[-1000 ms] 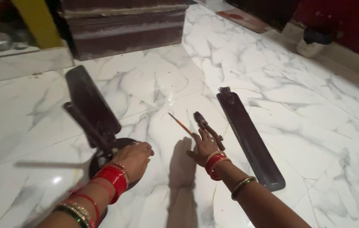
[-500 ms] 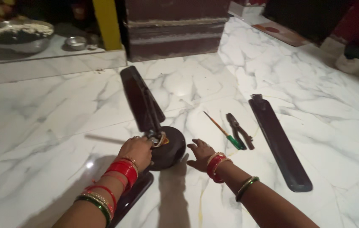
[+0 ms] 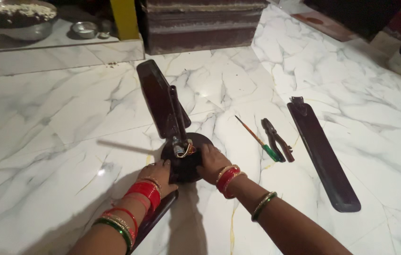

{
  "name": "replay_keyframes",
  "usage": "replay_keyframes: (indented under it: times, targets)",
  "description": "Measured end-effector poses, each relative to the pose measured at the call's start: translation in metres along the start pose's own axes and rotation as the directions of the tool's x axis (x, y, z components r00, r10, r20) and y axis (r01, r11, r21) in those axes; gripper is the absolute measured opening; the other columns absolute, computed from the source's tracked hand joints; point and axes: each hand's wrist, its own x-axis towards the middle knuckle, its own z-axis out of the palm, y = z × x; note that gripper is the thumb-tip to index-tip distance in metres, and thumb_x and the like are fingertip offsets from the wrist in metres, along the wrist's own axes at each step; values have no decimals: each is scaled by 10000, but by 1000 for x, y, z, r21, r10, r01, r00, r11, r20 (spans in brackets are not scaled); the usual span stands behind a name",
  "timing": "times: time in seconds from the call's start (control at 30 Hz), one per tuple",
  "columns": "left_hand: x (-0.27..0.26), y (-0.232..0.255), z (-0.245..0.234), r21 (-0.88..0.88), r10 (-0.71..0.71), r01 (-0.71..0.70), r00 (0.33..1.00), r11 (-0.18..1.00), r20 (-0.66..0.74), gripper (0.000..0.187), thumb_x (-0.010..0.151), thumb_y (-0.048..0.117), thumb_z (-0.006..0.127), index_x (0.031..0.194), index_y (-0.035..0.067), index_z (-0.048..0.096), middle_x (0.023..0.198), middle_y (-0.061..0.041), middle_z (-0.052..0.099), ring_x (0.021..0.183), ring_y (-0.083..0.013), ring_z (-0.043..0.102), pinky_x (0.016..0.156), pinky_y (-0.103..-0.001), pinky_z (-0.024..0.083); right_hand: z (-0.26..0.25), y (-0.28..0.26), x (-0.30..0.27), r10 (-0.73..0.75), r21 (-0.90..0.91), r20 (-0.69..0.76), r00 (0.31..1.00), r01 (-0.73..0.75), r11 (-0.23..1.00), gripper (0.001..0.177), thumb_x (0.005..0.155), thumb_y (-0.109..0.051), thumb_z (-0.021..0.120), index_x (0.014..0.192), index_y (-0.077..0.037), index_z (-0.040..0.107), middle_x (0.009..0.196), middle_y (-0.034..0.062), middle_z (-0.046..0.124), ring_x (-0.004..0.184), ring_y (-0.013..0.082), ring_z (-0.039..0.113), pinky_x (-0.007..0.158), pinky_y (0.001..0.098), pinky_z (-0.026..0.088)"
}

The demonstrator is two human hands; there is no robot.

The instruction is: The person disassembles a ceiling fan by removing one blade using a screwdriver and pliers. They loosen screws, detach the blade, and place it on the floor.

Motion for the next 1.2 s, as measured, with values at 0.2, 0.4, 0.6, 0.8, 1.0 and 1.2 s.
replay_keyframes:
  times: [0.2,0.4,0.6,0.8,1.0,1.2]
  targets:
    - [17,4,5,122,11,-30,989,992,151,1235,746,649,842,1552,-48,218,1608,-224,294,1469,-328,381,1175,-417,361,4,39,23,-183,22,-9,983,183,983,935,793,-330,790,1526,-43,284,1601,210,317,1479,386,303,1190,435,315]
    - [31,2,-1,139,-16,-20,967,990,254,1383,693,677,858,1600,-62,119,1685,-272,108,1419,-324,481,1138,-398,454,2,47,31,-157,-34,92,983,160,986,984,816,-423,776,1571,-79,247,1631,177,286,1486,382,296,1195,430,314]
    - [27,-2,-11,152,-54,10,957,988,283,1329,688,576,898,1619,21,129,1731,-143,59,1426,-301,486,1126,-424,486,-4,35,18,-94,-100,116,989,106,989,979,824,-465,759,1571,-66,267,1619,175,319,1442,388,358,1191,427,336]
    - [32,-8,8,157,-73,33,964,987,257,1252,781,480,906,1627,67,80,1724,-110,33,1479,-334,371,1170,-416,422,-6,14,-7,-75,-150,99,992,90,985,955,847,-474,741,1564,-49,276,1580,240,330,1399,431,375,1154,442,366]
    - [73,-25,50,140,-85,77,995,987,52,829,964,172,663,1639,122,185,1687,-29,237,1516,-288,351,1191,-492,388,-11,-7,-28,-19,-208,153,988,50,977,908,903,-529,651,1566,-9,314,1440,272,478,1349,431,464,1103,442,450]
    - [85,-25,41,171,-64,45,992,984,111,854,938,175,691,1621,99,184,1726,-58,120,1561,-325,221,1229,-474,330,-11,-11,-30,-52,-246,169,984,93,965,889,906,-562,665,1514,7,353,1430,368,422,1275,460,495,1067,460,441]
